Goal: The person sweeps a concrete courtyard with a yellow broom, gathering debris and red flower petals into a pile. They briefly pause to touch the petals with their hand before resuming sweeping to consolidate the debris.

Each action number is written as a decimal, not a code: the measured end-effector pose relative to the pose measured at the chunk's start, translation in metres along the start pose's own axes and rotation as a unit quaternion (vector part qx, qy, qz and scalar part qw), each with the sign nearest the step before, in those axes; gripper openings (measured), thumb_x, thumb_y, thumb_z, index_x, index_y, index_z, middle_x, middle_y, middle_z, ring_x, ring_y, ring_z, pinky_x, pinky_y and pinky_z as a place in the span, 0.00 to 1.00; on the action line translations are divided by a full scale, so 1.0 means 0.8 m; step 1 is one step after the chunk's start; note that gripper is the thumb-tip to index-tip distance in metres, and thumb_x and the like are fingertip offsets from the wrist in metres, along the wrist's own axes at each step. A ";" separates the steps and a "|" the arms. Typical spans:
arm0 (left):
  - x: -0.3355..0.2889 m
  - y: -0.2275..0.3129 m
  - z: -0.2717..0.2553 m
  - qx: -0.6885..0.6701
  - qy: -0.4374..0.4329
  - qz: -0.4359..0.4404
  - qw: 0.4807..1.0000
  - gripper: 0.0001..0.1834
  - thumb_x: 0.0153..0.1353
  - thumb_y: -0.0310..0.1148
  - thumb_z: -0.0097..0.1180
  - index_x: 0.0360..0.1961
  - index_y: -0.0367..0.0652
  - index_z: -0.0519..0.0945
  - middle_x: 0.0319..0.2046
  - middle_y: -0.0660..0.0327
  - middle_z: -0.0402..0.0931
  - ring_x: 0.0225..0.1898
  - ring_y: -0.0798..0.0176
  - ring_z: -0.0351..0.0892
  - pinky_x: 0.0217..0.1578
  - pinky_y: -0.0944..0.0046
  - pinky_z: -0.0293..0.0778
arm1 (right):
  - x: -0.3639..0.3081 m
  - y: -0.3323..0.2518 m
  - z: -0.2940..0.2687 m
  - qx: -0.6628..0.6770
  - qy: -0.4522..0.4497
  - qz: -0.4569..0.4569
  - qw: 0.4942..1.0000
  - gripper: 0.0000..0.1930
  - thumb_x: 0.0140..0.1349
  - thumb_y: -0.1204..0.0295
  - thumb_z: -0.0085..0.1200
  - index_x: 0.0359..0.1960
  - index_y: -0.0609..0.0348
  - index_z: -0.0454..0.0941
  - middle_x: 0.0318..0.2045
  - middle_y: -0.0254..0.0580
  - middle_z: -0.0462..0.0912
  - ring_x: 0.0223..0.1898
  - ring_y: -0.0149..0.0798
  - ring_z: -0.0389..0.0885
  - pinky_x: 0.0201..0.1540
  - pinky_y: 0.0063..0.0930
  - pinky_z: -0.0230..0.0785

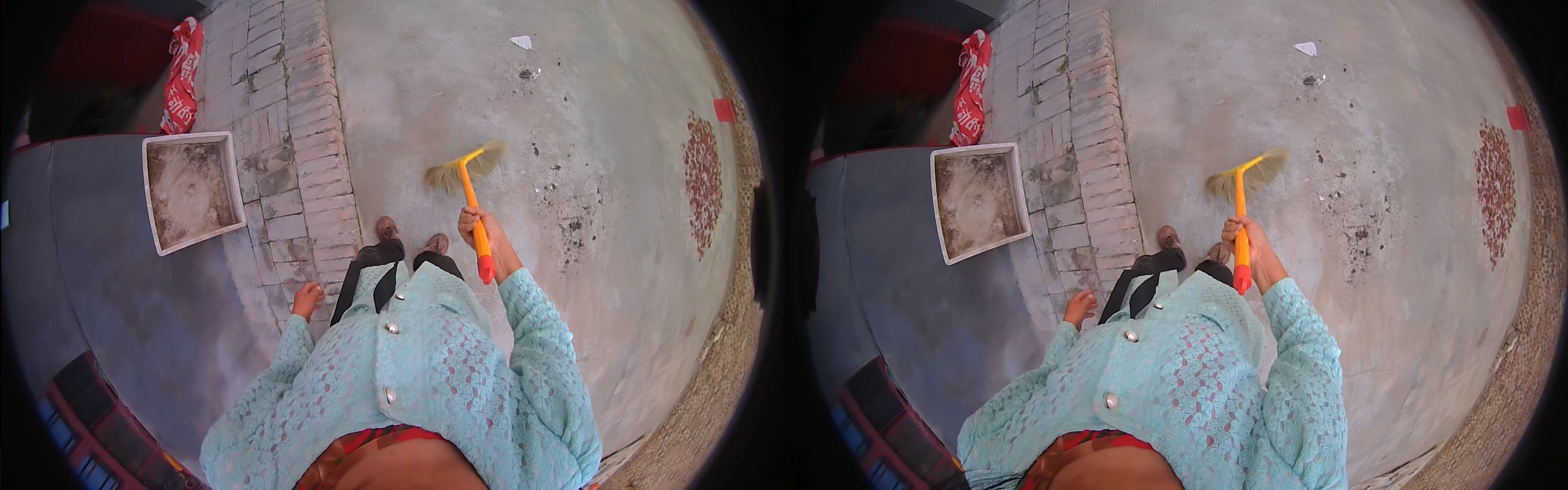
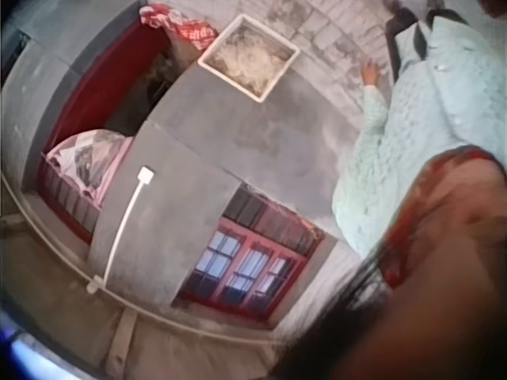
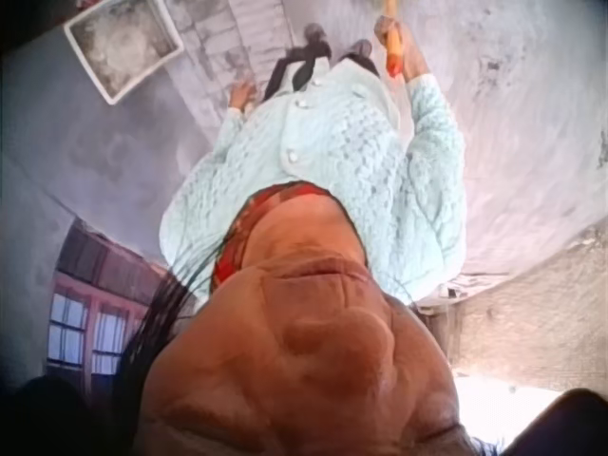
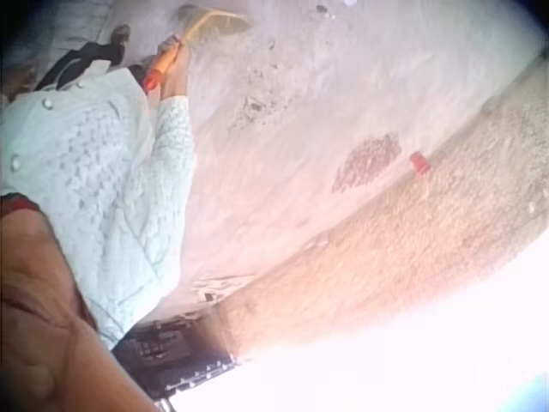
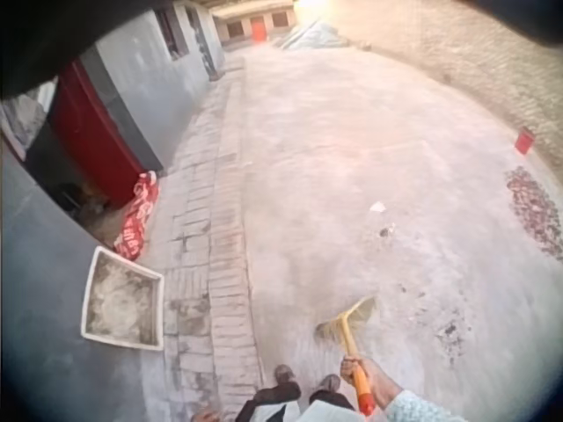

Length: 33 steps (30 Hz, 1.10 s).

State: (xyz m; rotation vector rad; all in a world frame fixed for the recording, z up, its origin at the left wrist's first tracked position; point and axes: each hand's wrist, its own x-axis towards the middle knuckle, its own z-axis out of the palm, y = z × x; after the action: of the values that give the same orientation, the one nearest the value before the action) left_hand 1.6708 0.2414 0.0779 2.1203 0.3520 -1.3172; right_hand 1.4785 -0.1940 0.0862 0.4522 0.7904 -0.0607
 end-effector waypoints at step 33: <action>0.037 0.152 0.070 0.115 -0.078 0.083 0.987 0.21 0.52 0.39 0.47 0.47 0.42 0.68 0.35 0.61 0.72 0.35 0.65 0.72 0.31 0.64 0.69 | -0.309 -0.018 -0.307 0.130 0.174 -0.354 0.910 0.05 0.52 0.80 0.41 0.22 0.60 0.59 0.11 0.31 0.63 0.09 0.22 0.61 0.11 0.12 0.60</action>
State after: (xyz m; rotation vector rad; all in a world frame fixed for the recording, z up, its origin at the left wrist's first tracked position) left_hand 1.7075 0.1097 0.0773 2.1595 -0.0437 -1.4712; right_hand 1.1359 -0.1333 0.1027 0.4103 1.2796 -0.7898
